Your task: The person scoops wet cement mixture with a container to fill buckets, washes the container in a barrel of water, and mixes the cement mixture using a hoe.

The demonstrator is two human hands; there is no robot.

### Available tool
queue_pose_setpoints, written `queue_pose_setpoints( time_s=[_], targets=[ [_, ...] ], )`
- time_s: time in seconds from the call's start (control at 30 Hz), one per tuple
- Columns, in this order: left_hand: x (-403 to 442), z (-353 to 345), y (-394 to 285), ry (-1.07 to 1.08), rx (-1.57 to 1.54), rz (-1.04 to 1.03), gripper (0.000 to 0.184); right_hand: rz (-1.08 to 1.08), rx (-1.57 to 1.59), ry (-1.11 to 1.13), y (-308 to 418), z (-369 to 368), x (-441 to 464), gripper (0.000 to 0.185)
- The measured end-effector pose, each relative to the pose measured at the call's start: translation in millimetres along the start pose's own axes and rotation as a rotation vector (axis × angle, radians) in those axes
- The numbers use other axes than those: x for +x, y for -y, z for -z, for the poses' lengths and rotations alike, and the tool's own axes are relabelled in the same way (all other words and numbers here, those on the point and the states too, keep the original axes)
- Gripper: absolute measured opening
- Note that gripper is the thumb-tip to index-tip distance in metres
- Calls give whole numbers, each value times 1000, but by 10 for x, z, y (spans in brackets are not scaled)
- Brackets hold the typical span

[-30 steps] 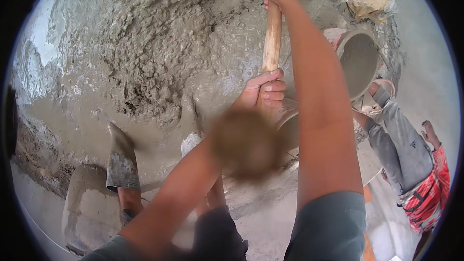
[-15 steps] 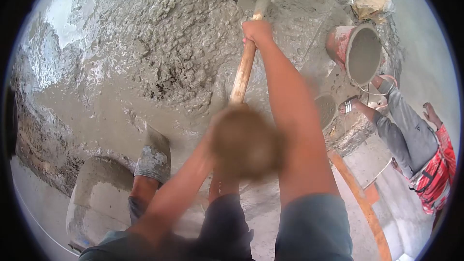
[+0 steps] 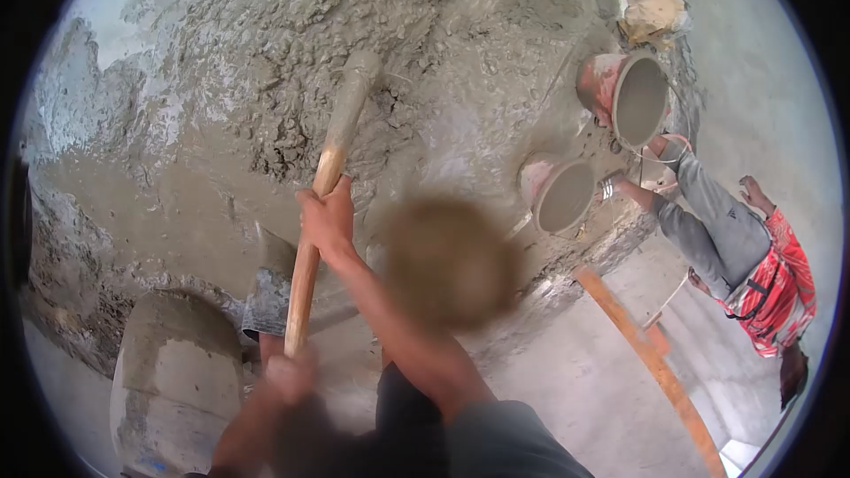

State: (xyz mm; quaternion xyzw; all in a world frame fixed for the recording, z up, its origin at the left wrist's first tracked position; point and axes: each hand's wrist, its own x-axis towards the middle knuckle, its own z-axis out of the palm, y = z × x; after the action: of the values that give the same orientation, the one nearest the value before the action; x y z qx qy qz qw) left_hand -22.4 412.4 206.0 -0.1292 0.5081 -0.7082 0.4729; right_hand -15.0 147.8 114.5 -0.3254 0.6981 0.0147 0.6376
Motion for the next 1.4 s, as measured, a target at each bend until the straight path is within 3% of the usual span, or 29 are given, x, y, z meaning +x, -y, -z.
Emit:
queue_pose_setpoints(
  time_s=[0.17, 0.23, 0.3, 0.4, 0.43, 0.47, 0.6, 0.63, 0.73, 0.83, 0.97, 1.27, 1.3, 1.4],
  targets=[
    [-34, -378, -31, -492, 603, 296, 24, -225, 245, 138, 179, 413, -437, 25],
    [315, -500, -37, -601, 819, 430, 24, -199, 301, 17, 360, 697, -246, 20],
    [1077, -1093, -68, -525, 930, 368, 24, -138, 278, -70, 767, 1047, 114, 18],
    [2359, -1041, -252, -319, 933, 159, 26, 48, 134, -189, 1716, 1646, 996, 20],
    [2829, -1056, -416, -146, 794, 130, 26, 134, 93, -185, 1997, 1899, 1395, 21],
    [3265, -1285, -565, -166, 749, 108, 23, 262, 9, -193, 2322, 2098, 1751, 21],
    [4870, -1731, -1029, 7, 544, 23, 16, 350, -170, -222, 3377, 2813, 3257, 24],
    [5100, -1754, -1054, 131, 456, 65, 15, 359, -249, -236, 3468, 2912, 3452, 24],
    [5127, -1765, -781, 82, 303, -3, 14, 283, -610, -252, 3372, 3016, 3677, 24],
    [4998, -1458, -442, 202, 187, 20, 13, 216, -587, -220, 2932, 3000, 3506, 24],
    [4218, -1162, -231, 17, 121, -1, 12, 84, -468, -269, 2212, 2756, 3097, 27],
    [2883, -1012, 18, -236, 11, -119, 10, -10, -722, -210, 1423, 2068, 2314, 25],
    [2764, -1013, 34, -236, 21, -125, 10, 8, -618, -236, 1364, 2004, 2230, 22],
    [2362, -941, 13, 22, -92, 4, 10, 46, -307, -253, 1220, 1890, 1882, 15]
  ],
)
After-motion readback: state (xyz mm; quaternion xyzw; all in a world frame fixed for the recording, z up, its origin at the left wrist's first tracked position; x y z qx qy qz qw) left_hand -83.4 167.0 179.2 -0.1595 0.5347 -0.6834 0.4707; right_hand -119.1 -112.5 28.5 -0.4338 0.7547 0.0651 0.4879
